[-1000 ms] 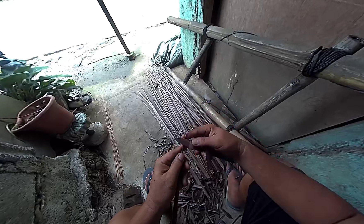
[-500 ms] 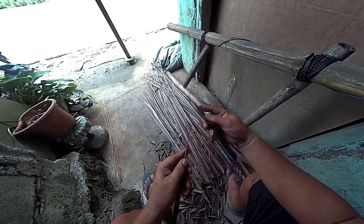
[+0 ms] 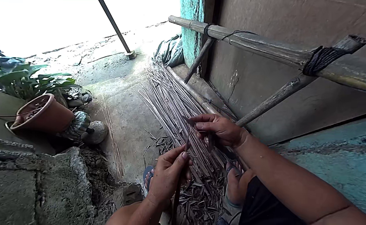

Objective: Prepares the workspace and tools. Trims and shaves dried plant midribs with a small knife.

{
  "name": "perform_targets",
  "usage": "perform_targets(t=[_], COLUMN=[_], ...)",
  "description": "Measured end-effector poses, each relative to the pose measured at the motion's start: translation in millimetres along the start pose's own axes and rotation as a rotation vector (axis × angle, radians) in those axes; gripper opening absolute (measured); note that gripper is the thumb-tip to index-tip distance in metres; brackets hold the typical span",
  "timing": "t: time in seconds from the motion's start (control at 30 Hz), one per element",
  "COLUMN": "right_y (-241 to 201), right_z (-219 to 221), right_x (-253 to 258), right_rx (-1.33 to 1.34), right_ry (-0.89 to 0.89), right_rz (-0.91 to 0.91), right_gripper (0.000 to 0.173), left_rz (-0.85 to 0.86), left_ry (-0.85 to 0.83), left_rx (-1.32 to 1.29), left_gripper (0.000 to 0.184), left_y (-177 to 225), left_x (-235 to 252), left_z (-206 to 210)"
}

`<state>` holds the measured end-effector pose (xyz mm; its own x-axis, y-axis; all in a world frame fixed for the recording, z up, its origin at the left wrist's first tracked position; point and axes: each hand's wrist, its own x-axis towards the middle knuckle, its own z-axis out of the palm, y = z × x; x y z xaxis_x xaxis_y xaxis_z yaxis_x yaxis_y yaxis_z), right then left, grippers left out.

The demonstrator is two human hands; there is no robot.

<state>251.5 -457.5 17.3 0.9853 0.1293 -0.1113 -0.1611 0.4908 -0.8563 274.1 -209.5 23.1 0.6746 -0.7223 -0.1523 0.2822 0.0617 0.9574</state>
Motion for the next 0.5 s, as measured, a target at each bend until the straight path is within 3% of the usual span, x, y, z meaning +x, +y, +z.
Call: perform_targets(t=[0.23, 0.3, 0.4, 0.5], right_y=[-2.0, -0.2, 12.9, 20.5], right_z=[-4.5, -0.3, 11.8, 17.7], right_x=[5.7, 0.6, -7.4, -9.7], right_rx=[0.030, -0.030, -0.151, -0.177], right_ry=[0.252, 0.180, -0.079, -0.266], right_rz=[-0.116, -0.059, 0.069, 0.073], right_gripper=[0.030, 0.028, 0.021, 0.016], left_rz=[-0.114, -0.120, -0.117, -0.103], left_ry=[-0.001, -0.001, -0.005, -0.064], left_rx=[-0.052, -0.090, -0.115, -0.170], left_gripper=[0.032, 0.033, 0.032, 0.030], left_y=[1.1, 1.4, 3.9, 4.3], left_x=[-2.3, -1.6, -0.1, 0.3], left_z=[-1.0, -1.6, -1.3, -2.1])
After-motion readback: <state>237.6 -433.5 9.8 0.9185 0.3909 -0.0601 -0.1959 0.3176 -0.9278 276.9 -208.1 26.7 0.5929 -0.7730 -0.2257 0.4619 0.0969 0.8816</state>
